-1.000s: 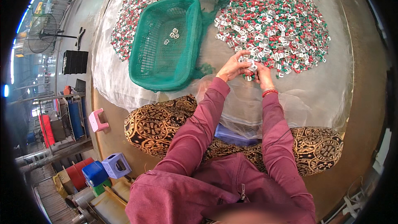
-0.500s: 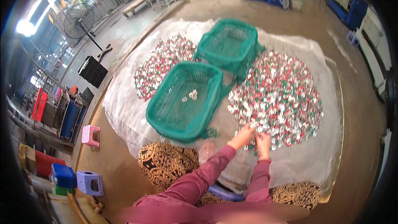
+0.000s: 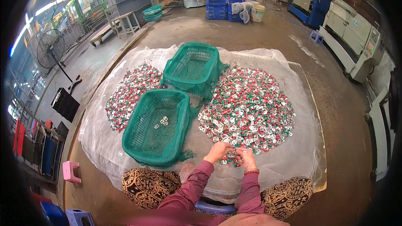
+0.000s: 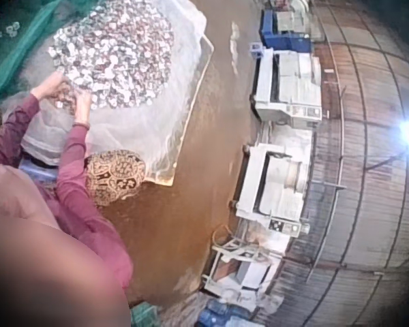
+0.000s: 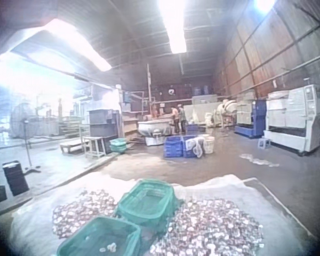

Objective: The person sits on a low stool and sorts small red, green, and white plastic components from a large pile on the floor. They pick up the items by hand and place them into a green basket. Other workers are visible nearby performing similar tasks.

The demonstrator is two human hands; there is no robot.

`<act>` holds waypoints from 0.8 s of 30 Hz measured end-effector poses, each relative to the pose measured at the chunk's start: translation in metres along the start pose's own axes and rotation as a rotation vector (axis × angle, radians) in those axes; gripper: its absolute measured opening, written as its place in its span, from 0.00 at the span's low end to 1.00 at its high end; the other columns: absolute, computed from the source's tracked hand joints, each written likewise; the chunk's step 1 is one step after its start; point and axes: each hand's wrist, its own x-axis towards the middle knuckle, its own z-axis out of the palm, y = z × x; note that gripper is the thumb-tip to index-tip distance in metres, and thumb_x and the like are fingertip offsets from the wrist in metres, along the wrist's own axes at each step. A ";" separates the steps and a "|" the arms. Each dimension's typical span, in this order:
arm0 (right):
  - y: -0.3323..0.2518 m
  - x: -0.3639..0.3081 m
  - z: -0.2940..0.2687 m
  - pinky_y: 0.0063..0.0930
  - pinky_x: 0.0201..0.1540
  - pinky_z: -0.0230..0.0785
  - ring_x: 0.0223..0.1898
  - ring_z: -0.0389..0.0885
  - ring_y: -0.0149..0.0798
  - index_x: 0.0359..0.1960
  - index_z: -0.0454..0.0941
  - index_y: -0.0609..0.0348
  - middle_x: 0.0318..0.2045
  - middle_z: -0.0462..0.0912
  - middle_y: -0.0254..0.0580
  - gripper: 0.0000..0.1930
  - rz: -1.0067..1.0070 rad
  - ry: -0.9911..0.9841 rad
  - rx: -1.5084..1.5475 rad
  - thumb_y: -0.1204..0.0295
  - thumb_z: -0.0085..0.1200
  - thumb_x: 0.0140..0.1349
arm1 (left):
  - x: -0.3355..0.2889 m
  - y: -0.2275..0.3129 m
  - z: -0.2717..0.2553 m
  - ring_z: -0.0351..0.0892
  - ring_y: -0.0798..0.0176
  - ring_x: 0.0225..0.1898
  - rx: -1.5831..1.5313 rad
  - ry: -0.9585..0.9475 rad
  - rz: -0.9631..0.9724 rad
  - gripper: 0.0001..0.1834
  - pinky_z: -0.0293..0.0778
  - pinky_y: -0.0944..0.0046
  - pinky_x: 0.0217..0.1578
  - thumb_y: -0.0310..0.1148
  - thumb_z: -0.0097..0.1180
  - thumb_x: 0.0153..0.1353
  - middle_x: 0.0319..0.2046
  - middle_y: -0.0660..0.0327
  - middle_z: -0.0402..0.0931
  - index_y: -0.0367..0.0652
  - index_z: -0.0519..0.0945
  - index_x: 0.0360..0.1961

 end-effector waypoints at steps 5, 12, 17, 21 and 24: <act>-0.005 -0.008 0.004 0.15 0.11 0.50 0.17 0.67 0.28 0.36 0.72 0.61 0.23 0.73 0.39 0.07 0.078 -0.159 0.493 0.75 0.52 0.57 | -0.005 0.014 -0.007 0.79 0.65 0.28 -0.415 0.095 -0.048 0.15 0.73 0.66 0.29 0.35 0.58 0.53 0.29 0.57 0.80 0.40 0.80 0.40; -0.002 -0.007 -0.011 0.14 0.12 0.51 0.18 0.67 0.28 0.38 0.72 0.64 0.26 0.76 0.40 0.09 0.031 -0.229 0.496 0.76 0.50 0.55 | -0.011 0.020 -0.026 0.64 0.80 0.20 -0.997 -0.199 -0.112 0.12 0.62 0.78 0.19 0.30 0.55 0.58 0.21 0.72 0.71 0.39 0.79 0.42; -0.012 -0.008 -0.012 0.22 0.26 0.73 0.28 0.76 0.34 0.37 0.72 0.63 0.31 0.77 0.39 0.08 -0.199 -0.082 0.523 0.75 0.48 0.57 | -0.009 0.038 -0.050 0.70 0.71 0.24 -1.546 -0.200 0.022 0.10 0.60 0.74 0.16 0.37 0.52 0.58 0.26 0.64 0.72 0.42 0.73 0.34; -0.031 -0.015 0.024 0.31 0.27 0.70 0.24 0.76 0.38 0.30 0.71 0.57 0.22 0.76 0.41 0.11 -0.299 -0.124 0.604 0.65 0.41 0.63 | -0.010 0.014 -0.025 0.73 0.64 0.36 -1.924 0.091 -0.275 0.16 0.72 0.59 0.37 0.44 0.46 0.60 0.34 0.62 0.74 0.41 0.74 0.36; -0.046 -0.047 0.068 0.22 0.30 0.62 0.24 0.70 0.28 0.25 0.68 0.58 0.20 0.70 0.33 0.15 -0.628 -0.022 0.049 0.63 0.39 0.65 | -0.018 0.000 0.014 0.66 0.49 0.50 -2.059 0.088 -0.406 0.31 0.61 0.44 0.55 0.54 0.37 0.63 0.48 0.48 0.66 0.37 0.65 0.54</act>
